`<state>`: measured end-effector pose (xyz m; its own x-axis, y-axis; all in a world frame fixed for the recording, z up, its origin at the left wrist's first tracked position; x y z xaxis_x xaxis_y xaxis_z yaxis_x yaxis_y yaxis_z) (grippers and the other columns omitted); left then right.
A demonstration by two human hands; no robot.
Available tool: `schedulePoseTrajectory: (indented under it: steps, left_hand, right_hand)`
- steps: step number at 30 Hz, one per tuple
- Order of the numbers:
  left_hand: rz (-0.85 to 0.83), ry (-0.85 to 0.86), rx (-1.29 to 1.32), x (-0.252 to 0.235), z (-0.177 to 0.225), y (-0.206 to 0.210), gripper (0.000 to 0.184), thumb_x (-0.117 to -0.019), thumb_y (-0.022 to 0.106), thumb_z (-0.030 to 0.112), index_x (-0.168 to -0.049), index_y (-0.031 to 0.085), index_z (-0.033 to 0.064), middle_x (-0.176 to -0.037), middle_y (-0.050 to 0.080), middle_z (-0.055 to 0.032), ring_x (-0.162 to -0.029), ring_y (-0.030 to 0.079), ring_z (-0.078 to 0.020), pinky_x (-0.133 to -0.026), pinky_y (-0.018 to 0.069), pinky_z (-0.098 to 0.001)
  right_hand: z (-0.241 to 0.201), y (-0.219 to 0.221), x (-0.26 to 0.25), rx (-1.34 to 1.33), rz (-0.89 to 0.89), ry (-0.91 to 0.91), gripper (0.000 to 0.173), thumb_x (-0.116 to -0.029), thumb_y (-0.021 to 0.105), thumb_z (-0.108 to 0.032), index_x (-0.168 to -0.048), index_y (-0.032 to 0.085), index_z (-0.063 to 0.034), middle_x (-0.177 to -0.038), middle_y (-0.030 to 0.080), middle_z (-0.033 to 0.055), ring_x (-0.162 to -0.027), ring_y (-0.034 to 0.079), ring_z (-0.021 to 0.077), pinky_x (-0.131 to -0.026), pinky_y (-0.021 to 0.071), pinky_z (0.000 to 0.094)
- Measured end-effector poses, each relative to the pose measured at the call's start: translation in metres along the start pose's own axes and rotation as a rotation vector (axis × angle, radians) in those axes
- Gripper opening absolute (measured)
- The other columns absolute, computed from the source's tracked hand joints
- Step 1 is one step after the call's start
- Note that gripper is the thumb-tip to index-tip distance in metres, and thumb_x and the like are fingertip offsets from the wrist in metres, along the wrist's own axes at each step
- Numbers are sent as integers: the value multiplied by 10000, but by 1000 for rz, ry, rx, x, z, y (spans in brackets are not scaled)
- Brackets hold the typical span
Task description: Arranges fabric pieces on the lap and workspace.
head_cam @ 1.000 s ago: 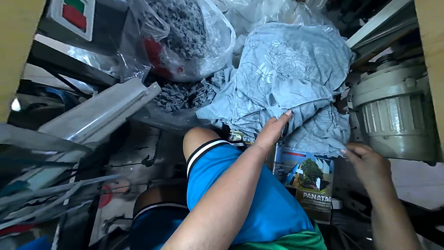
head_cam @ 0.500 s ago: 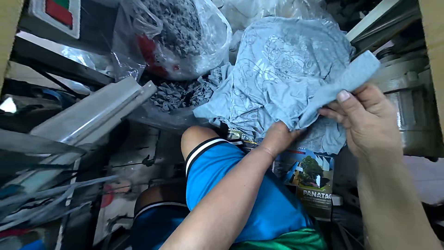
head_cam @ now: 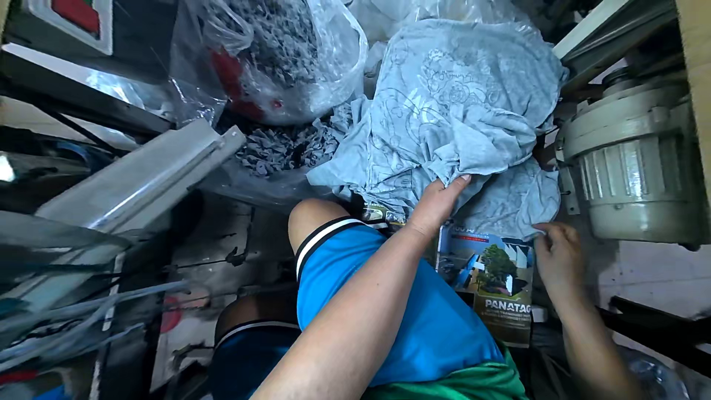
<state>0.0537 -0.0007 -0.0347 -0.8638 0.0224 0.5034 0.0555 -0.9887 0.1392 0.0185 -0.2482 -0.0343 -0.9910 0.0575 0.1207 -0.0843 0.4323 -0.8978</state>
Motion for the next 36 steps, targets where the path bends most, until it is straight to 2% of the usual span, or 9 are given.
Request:
schedulePoseTrajectory:
  steps: [5,7,11,15,25,27,30,33,36]
  left_hand:
    - [-19,235,-42,-21,-41,-13,478,-1065,507,414,-1297,633,16,-1232,682,-125,-1171,646,-155,-1010,525,-404]
    - [-24,106,-12,-9,-17,-5,420,-1081,499,335,-1280,624,-14,-1248,656,-167,-1191,609,-195,-1044,466,-441]
    - [-8,1,-21,2,1,-1,386,-1094,468,292,-1277,612,-15,-1249,641,-167,-1195,588,-191,-1052,444,-440]
    - [-2,1,-3,1,0,-1,396,-1092,477,294,-1293,602,-23,-1263,642,-172,-1205,595,-200,-1055,454,-447]
    - [-19,26,-43,1,0,-2,424,-1093,467,320,-1308,603,-19,-1283,637,-183,-1234,584,-213,-1078,435,-457]
    - [-80,92,-129,2,2,3,413,-1070,531,300,-1307,606,-29,-1252,656,-189,-1206,607,-219,-1068,454,-462]
    - [-119,198,-356,1,-2,15,486,-886,806,293,-1211,671,-41,-1139,709,-194,-1123,666,-273,-1025,500,-513]
    - [28,131,-427,-3,-3,7,381,-967,716,257,-1163,682,-69,-1092,704,-242,-1078,674,-347,-982,494,-567]
    - [142,-20,-169,-12,-8,-7,323,-1025,620,256,-1159,653,-36,-1074,689,-185,-1036,663,-257,-939,522,-489]
  right_hand:
    - [-1,-26,-3,-14,103,-30,257,-1043,515,-26,-1212,675,84,-1265,594,335,-1042,640,460,-895,521,607]
    - [-9,-41,-4,-58,156,-32,295,-1062,478,-68,-1242,624,114,-1255,599,342,-948,665,429,-839,546,574]
    - [-31,-49,-13,-95,220,-23,319,-1093,420,-123,-1257,593,89,-989,683,284,-800,691,353,-745,554,526]
    - [-25,-49,-21,40,180,-7,236,-1010,491,51,-1164,655,121,-1140,634,362,-1024,629,531,-872,472,674]
    - [-40,-62,-32,55,281,-178,293,-1038,448,-22,-1199,663,95,-1227,611,364,-1171,589,512,-988,458,606]
    - [-69,-69,-45,40,333,-353,282,-1034,457,-22,-1162,675,103,-1185,638,359,-1129,623,486,-973,489,546]
    - [-132,-66,-64,6,244,-648,243,-1029,497,-14,-1111,707,77,-1132,690,296,-1061,683,409,-924,540,489]
    - [-167,-45,-80,-151,67,-838,215,-1005,581,-60,-1131,731,28,-1253,679,243,-1123,695,307,-963,556,381]
    - [-136,-44,-81,-354,26,-635,308,-1009,590,-100,-1288,664,10,-1448,557,198,-1236,627,196,-995,546,295]
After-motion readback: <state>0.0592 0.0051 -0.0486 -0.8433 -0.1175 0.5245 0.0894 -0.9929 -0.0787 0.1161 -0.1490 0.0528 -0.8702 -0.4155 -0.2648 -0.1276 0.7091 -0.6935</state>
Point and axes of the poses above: each hand's wrist, its own x-axis away from the middle knuckle, its own y-axis out of the palm, z = x × y, the point moved 4 cm from there along -x, towards the middle knuckle
